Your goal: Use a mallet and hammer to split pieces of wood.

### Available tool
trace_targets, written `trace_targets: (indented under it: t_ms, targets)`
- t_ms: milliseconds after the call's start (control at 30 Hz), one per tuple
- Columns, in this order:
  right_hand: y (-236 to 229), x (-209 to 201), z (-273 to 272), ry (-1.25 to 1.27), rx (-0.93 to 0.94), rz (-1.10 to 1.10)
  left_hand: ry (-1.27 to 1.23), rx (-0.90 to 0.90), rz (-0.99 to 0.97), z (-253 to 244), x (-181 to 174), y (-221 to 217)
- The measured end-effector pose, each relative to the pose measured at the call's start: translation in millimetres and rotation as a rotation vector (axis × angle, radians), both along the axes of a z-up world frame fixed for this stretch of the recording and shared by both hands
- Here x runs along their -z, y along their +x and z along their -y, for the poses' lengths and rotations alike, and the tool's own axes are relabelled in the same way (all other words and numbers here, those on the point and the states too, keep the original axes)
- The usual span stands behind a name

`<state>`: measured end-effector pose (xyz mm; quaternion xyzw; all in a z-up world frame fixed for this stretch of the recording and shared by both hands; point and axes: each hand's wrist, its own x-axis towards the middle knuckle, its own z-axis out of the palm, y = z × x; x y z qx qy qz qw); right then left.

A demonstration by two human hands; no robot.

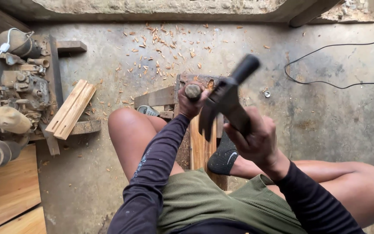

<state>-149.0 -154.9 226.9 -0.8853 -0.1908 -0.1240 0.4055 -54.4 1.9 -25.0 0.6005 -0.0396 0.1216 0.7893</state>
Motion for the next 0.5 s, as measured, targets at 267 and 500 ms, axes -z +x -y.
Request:
trace_targets:
  t_ms: [267,500]
  targets:
    - [-1.0,4.9,-9.4,-0.070,-0.036,-0.105,-0.141,0.067,0.018,-11.4,13.3,-6.3]
    - [11.0,-14.2,-19.6,-0.125,-0.067,-0.121,-0.203,0.126,0.023,-8.9,-10.7,-7.7]
